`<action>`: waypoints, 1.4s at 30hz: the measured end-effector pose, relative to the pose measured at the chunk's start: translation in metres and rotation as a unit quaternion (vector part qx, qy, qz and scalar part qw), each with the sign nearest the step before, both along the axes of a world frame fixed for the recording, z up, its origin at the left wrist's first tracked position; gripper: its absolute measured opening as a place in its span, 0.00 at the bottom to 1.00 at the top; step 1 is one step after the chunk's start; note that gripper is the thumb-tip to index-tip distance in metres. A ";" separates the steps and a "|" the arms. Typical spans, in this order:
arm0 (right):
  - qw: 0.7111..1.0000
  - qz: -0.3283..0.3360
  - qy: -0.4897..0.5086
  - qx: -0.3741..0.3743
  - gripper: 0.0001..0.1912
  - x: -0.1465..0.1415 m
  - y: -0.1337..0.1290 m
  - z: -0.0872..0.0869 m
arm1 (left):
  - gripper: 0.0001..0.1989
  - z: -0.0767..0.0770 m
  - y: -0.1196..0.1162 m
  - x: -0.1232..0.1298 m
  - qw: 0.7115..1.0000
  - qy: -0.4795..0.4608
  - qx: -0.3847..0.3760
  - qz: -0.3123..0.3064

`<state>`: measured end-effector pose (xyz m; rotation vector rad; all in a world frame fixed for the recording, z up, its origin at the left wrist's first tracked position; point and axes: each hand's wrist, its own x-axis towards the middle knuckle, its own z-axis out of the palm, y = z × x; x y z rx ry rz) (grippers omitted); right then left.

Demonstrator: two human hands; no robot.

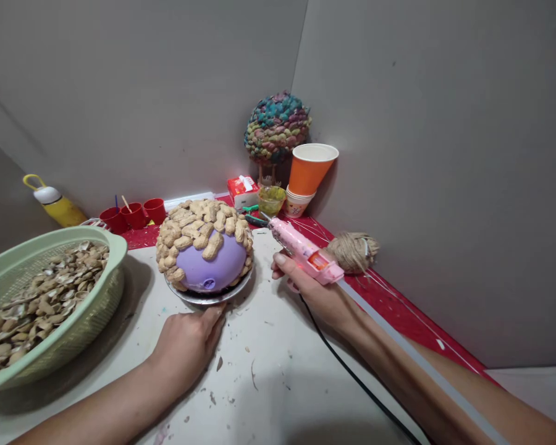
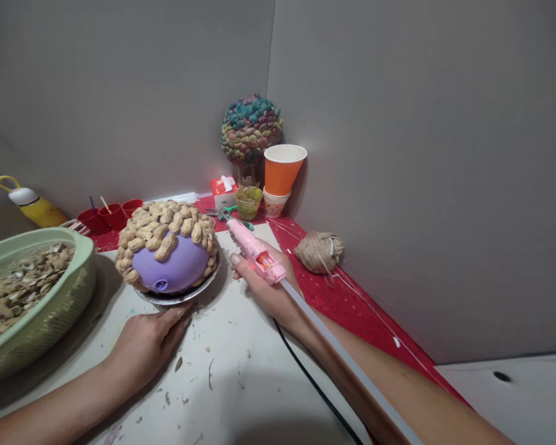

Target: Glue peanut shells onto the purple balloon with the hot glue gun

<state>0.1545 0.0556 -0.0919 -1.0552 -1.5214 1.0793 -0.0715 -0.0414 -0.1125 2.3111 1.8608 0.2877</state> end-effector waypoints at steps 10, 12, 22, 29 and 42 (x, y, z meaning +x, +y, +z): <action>0.994 -0.003 -0.030 0.109 0.13 0.006 -0.001 0.003 | 0.14 0.003 0.001 -0.001 0.996 -0.067 -0.016 0.058; 0.992 -0.005 -0.031 0.122 0.14 0.007 -0.002 0.005 | 0.14 0.007 -0.001 0.001 0.993 -0.100 -0.031 0.058; 0.994 0.064 0.046 0.078 0.11 0.007 -0.031 0.024 | 0.16 0.044 -0.013 0.009 0.637 -0.672 -0.355 0.128; 0.968 0.247 0.036 -0.008 0.10 -0.015 -0.061 0.012 | 0.13 0.041 -0.018 0.020 0.526 -0.761 -0.372 0.080; 0.961 0.226 -0.030 0.157 0.09 -0.018 -0.059 0.000 | 0.14 0.021 -0.016 0.034 0.524 -0.782 -0.329 0.076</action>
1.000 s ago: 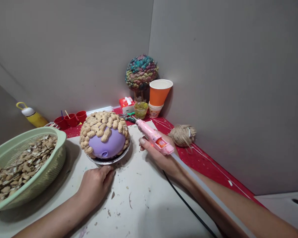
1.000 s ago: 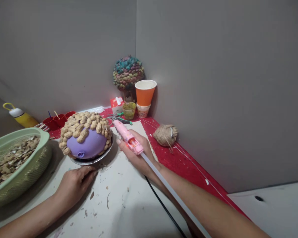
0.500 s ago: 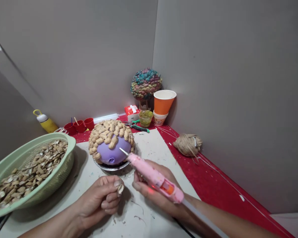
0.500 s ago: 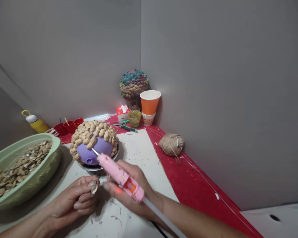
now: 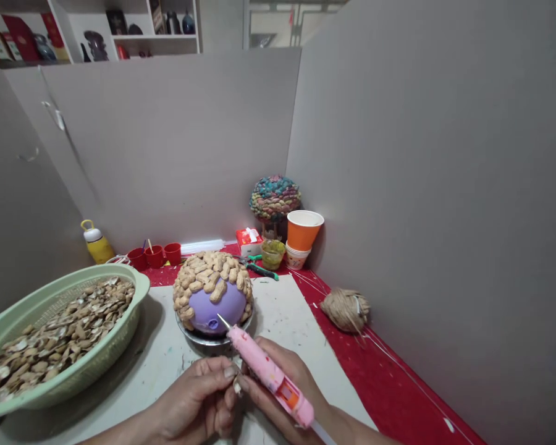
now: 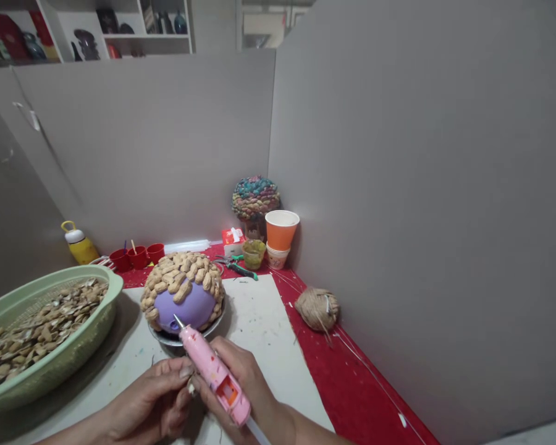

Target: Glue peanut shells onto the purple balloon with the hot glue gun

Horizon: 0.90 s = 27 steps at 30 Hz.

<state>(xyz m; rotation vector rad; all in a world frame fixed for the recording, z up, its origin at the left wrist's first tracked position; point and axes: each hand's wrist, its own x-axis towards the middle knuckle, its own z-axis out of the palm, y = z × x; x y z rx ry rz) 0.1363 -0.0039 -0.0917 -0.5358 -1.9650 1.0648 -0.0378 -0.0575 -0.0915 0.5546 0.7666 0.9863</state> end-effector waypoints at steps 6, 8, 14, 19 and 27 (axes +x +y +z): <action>1.000 -0.012 0.012 0.009 0.11 -0.001 0.003 0.003 | 0.11 -0.008 0.001 -0.006 1.000 -0.011 -0.005 -0.012; 1.000 -0.009 0.009 0.005 0.11 -0.001 0.004 0.004 | 0.11 -0.005 0.001 -0.006 1.000 -0.008 -0.009 -0.011; 0.999 0.000 0.010 -0.040 0.12 0.002 0.002 0.008 | 0.10 0.002 0.001 -0.007 0.999 -0.032 -0.014 -0.012; 0.997 -0.007 -0.004 -0.073 0.11 0.004 0.000 0.010 | 0.10 0.005 0.002 -0.005 0.999 -0.041 -0.019 -0.021; 0.997 -0.014 0.003 -0.070 0.07 0.005 0.003 0.014 | 0.08 0.007 0.003 -0.010 0.999 -0.032 -0.010 -0.012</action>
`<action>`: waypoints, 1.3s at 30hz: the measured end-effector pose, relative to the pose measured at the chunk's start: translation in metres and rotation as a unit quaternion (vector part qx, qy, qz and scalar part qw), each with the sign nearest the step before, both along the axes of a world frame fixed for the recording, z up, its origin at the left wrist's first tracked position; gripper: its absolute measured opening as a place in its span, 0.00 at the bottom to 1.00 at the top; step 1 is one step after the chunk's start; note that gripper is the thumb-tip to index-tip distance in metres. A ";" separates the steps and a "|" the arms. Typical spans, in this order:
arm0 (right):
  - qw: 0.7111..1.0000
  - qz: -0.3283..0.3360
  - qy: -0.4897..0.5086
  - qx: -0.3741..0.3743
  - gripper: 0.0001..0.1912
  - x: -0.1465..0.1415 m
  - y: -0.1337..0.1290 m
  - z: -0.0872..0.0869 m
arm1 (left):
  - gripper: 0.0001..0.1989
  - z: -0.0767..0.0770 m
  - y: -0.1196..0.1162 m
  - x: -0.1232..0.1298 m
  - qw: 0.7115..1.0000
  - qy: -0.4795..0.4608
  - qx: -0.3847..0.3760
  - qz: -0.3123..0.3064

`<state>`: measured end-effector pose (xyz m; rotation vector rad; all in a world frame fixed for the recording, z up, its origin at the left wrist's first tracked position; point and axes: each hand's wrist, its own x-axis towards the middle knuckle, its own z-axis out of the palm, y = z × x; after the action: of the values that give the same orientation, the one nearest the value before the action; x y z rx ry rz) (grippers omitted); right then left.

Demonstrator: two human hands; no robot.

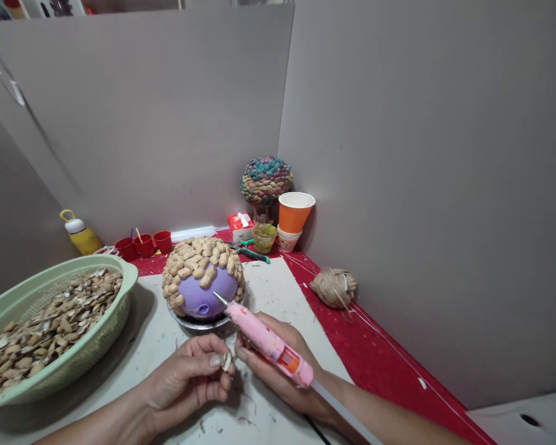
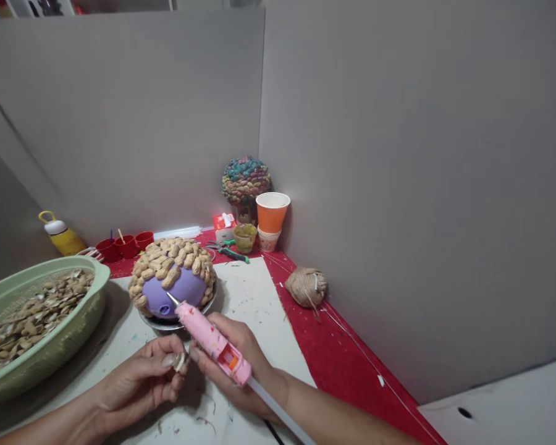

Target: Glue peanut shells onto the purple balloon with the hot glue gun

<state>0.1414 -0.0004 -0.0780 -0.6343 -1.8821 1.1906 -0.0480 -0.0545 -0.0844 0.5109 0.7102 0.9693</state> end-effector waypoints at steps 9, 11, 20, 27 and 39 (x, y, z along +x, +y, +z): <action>0.998 0.047 0.012 -0.033 0.08 0.000 0.002 -0.009 | 0.08 0.006 -0.002 -0.004 0.999 -0.003 0.031 0.015; 0.999 0.046 0.011 -0.019 0.07 -0.001 0.002 -0.009 | 0.07 0.006 -0.003 -0.004 0.999 -0.003 0.031 0.013; 0.999 0.047 0.017 -0.016 0.07 0.001 -0.002 0.003 | 0.07 0.002 -0.004 -0.002 0.999 0.009 0.029 0.017; 0.999 0.014 0.026 0.034 0.07 0.000 0.004 0.004 | 0.08 0.015 -0.005 -0.001 0.999 0.012 0.040 0.013; 0.984 -0.153 0.041 0.081 0.08 0.022 0.038 0.020 | 0.13 0.056 -0.008 -0.023 0.991 0.067 0.053 0.098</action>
<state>0.1633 0.0373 -0.0575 -0.7415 -1.7183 0.8433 -0.0712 -0.0627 -0.0287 0.6117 0.8433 1.1700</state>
